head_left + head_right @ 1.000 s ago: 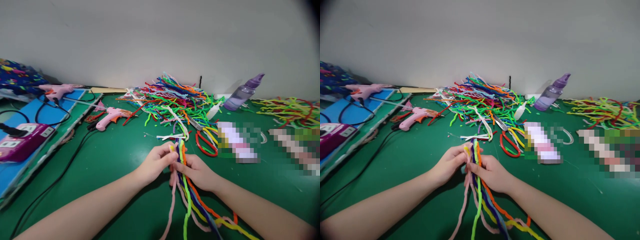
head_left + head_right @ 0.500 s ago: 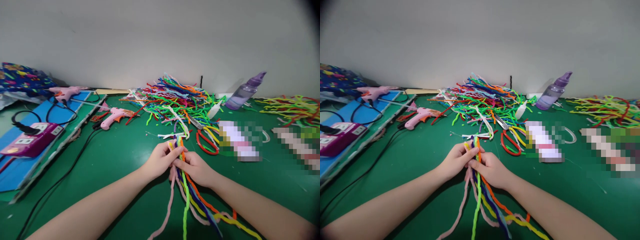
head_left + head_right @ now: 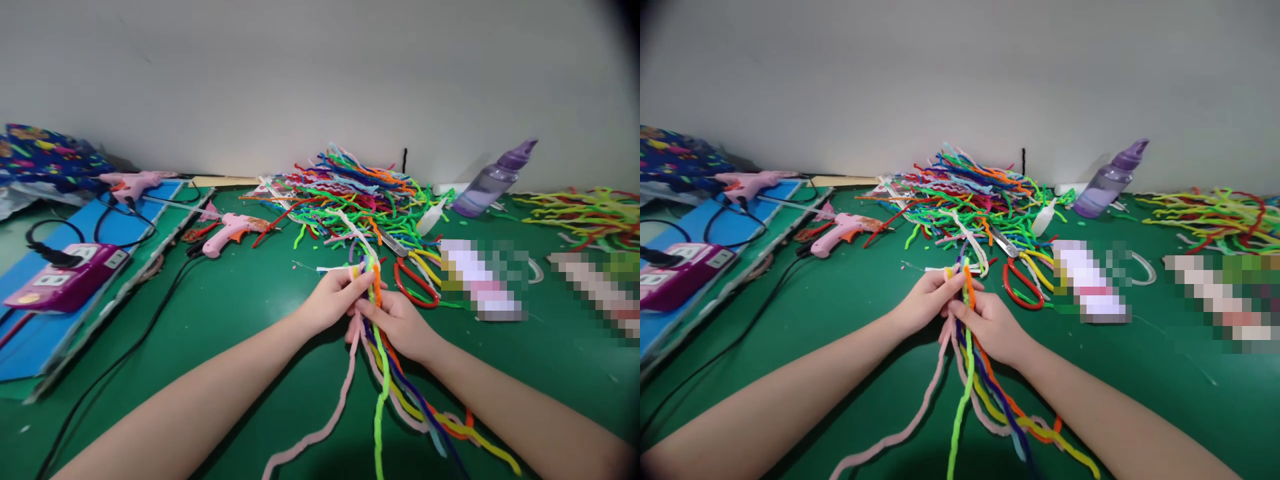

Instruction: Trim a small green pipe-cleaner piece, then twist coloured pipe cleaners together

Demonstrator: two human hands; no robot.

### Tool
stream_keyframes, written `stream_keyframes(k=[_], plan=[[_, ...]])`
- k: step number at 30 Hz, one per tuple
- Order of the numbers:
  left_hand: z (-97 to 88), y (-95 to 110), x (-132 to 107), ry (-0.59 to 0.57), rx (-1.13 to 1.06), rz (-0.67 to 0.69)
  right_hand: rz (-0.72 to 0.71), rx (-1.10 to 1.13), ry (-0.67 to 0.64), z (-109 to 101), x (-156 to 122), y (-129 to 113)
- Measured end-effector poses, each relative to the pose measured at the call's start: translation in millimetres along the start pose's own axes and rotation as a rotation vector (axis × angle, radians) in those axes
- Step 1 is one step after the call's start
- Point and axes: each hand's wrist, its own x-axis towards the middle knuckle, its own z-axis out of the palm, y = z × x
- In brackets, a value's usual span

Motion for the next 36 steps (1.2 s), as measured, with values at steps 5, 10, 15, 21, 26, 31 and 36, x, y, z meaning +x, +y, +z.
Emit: stream_keyframes(k=[5, 10, 15, 21, 26, 31, 36], plan=[[-3.8, -1, 1, -0.02, -0.079, -0.042, 0.054, -0.041, -0.033, 3, 5, 0], [-5.1, -5, 5, 0.147, -0.238, -0.099, 0.103, 0.16, -0.014, 6, 18, -4], [-23.4, -2, 11, 0.213, -0.28, -0.095, 0.056, 0.227, -0.068, 9, 43, -11], [-31.8, 4, 10, 0.178, -0.179, -0.083, -0.029, 0.134, -0.12, 8, 52, -12], [-30.5, 3, 8, 0.134, -0.171, -0.148, 0.02, 0.14, -0.116, 6, 49, -9], [-32.7, 4, 6, 0.148, -0.202, -0.099, 0.05, -0.025, -0.067, 8, 48, -5], [-33.2, 4, 4, 0.097, -0.174, -0.095, -0.04, -0.241, -0.019, 9, 46, -2]])
